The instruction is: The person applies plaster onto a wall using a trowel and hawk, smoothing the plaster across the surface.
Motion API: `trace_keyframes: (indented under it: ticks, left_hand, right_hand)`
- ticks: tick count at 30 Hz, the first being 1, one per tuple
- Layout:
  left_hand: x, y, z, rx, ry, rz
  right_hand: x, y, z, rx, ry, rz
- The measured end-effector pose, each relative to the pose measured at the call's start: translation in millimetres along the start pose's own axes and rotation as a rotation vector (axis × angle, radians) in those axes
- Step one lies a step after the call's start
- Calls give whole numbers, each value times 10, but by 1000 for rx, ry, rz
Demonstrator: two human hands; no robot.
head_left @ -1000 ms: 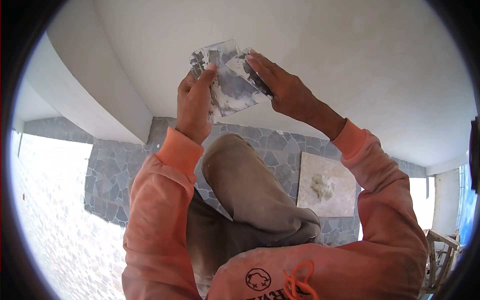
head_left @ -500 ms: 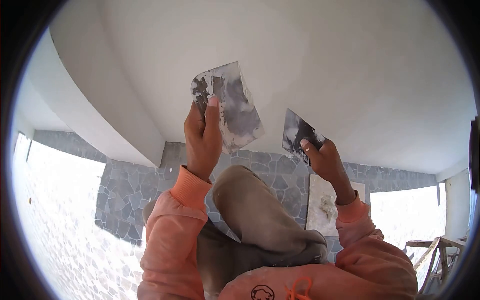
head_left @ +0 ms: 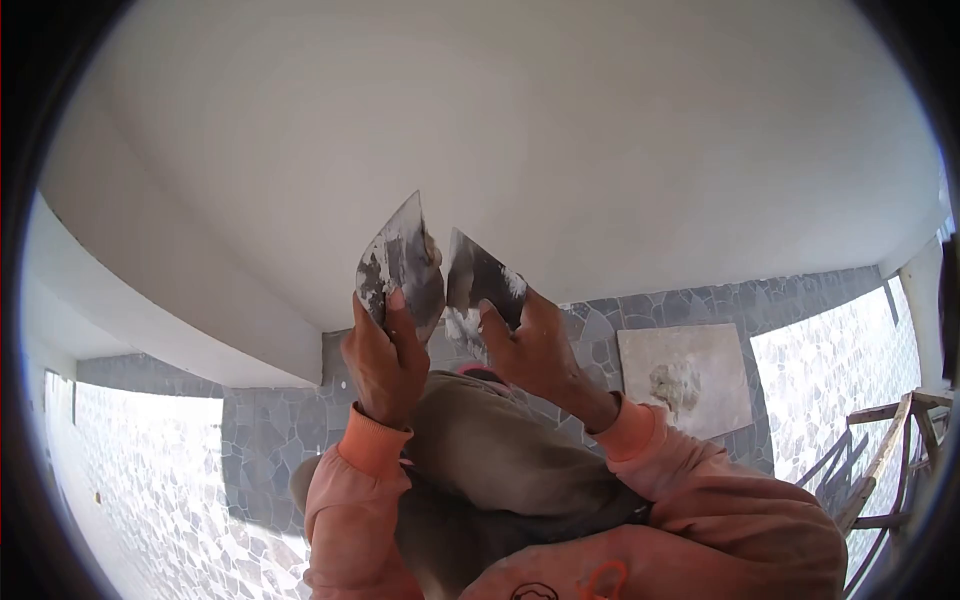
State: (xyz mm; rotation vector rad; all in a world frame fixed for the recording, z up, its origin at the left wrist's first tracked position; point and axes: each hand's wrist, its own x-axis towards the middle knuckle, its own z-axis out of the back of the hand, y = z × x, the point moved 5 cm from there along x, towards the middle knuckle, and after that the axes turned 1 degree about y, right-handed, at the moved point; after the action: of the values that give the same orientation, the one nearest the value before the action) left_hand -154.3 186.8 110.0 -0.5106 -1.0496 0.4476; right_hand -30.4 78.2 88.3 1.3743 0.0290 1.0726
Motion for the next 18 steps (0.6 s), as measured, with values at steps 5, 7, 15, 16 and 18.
trace_keyframes:
  ticks: [5,7,15,16,18]
  left_hand:
    - [-66,46,-88,160,66,-102]
    - [-112,100,-111,209,90,-134]
    - [-117,79,-110,278,215,-77]
    - [-115,82,-118,279,230,-69]
    - [-125,112,-132,292,248,-70]
  right_hand:
    - [24,-71,-113,101,71,-69]
    - [55,-80,-140,136,73,-34]
    - [119,-201,-215,239,105,-150]
    - [133,-188,-207,236,91,-118]
    - [157,-168,-192,227,65,-58]
